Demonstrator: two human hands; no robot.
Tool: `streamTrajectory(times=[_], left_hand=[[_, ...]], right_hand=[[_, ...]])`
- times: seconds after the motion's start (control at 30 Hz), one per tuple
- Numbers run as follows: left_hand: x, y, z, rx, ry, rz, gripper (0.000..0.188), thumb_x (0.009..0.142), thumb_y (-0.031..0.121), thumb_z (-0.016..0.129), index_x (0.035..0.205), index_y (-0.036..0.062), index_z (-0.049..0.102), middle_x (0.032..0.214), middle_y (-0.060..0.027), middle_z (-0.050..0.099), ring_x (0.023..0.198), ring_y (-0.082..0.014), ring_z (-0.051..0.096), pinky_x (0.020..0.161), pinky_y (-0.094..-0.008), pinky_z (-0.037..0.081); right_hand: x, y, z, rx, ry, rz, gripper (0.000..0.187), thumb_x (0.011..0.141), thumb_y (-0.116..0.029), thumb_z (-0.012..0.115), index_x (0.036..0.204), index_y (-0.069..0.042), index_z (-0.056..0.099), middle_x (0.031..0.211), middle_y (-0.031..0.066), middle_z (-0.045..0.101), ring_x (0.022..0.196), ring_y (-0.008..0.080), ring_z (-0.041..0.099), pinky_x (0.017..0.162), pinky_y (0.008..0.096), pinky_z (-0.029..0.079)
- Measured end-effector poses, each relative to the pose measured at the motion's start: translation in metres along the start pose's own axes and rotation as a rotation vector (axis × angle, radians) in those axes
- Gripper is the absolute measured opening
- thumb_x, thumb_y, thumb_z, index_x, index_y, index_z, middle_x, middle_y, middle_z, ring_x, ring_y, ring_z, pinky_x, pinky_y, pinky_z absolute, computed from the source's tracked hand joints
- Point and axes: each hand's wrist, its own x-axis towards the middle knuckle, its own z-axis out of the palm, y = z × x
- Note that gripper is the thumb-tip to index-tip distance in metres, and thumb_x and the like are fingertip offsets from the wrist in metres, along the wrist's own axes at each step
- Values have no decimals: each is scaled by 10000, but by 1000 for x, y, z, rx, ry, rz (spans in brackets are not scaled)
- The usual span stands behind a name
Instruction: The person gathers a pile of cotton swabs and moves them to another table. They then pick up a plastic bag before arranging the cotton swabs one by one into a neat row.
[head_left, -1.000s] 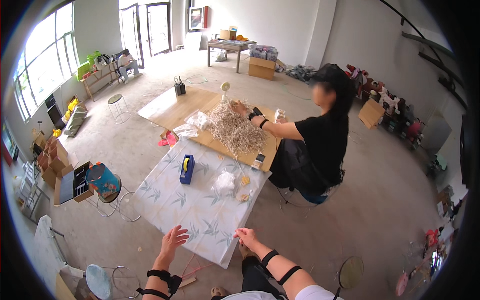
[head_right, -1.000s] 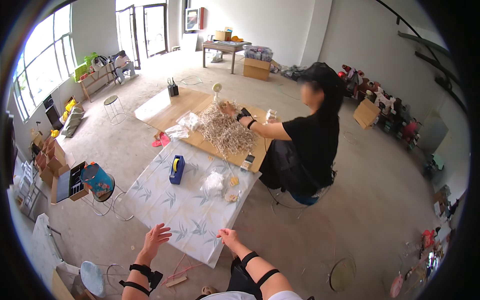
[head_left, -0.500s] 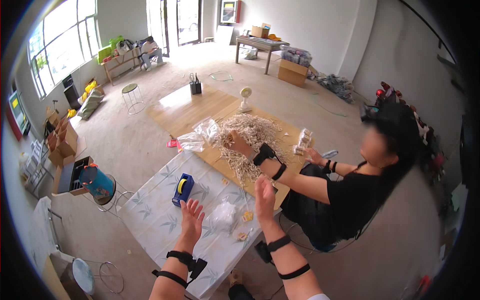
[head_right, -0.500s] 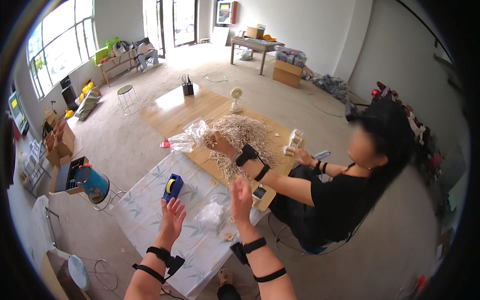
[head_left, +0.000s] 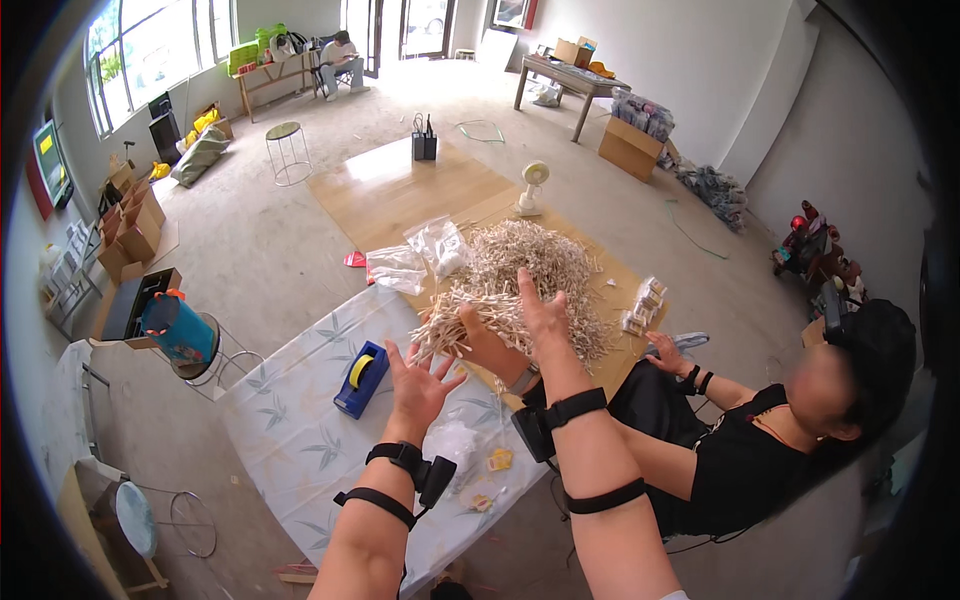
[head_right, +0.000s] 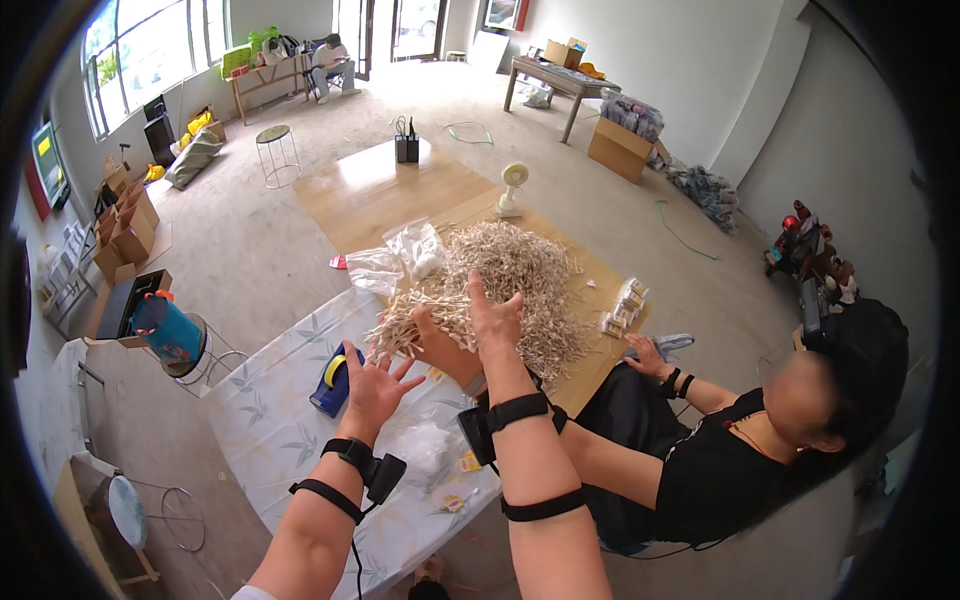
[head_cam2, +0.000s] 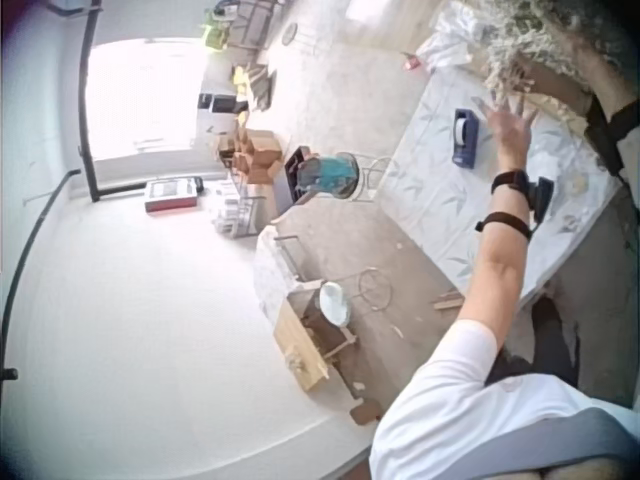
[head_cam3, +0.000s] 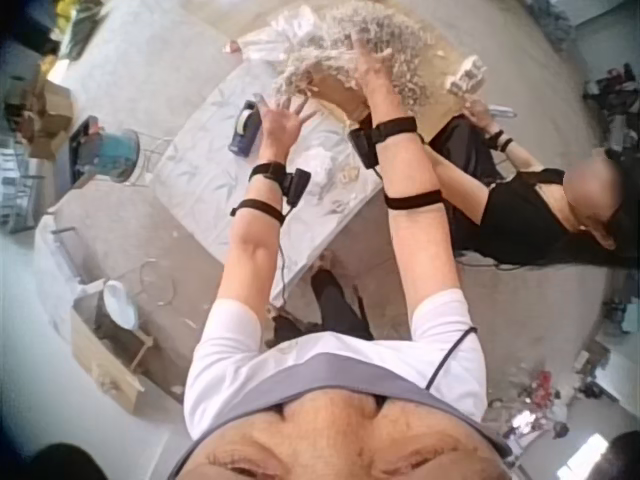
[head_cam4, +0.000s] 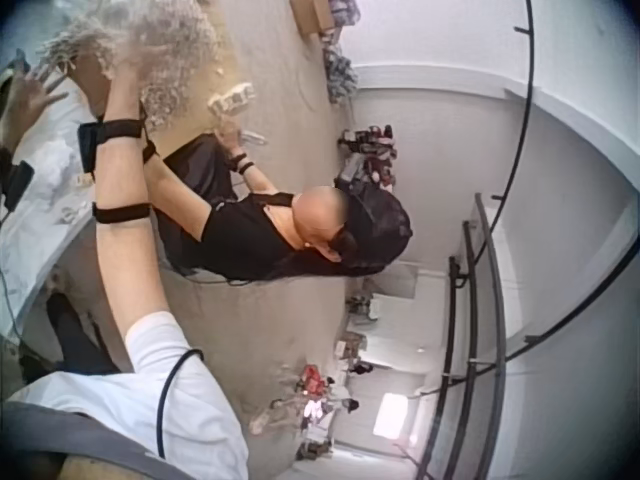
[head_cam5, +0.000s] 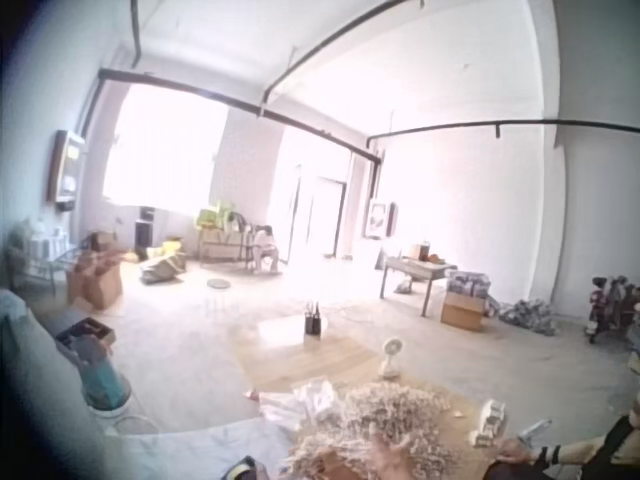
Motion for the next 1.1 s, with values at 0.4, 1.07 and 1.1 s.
streamTrajectory(times=[0.4, 1.07, 1.1], left_hand=[[-3, 5, 34, -256, -196, 181, 329, 979, 262, 518, 1282, 139, 494, 1216, -68, 601, 1105, -215, 600, 938, -379, 512], [-32, -7, 117, -114, -178, 380, 355, 1005, 307, 457, 1250, 59, 523, 1167, -71, 616, 1077, -185, 602, 936, -346, 490], [-37, -9, 124, -122, -161, 382, 340, 1008, 298, 452, 1240, 60, 526, 1154, -67, 620, 1060, -184, 610, 926, -343, 499]], right_hand=[[-8, 28, 59, 917, -258, 5, 341, 786, -248, 788, 1018, -13, 702, 853, 1, 648, 739, 89, 554, 666, 247, 457], [-69, -27, 0, 939, -214, -185, 274, 839, -101, 711, 1039, 82, 676, 798, 19, 672, 664, 58, 566, 570, 204, 453], [-72, -30, -7, 937, -175, -202, 285, 837, -106, 713, 1045, 84, 674, 802, 25, 672, 669, 59, 569, 571, 207, 456]])
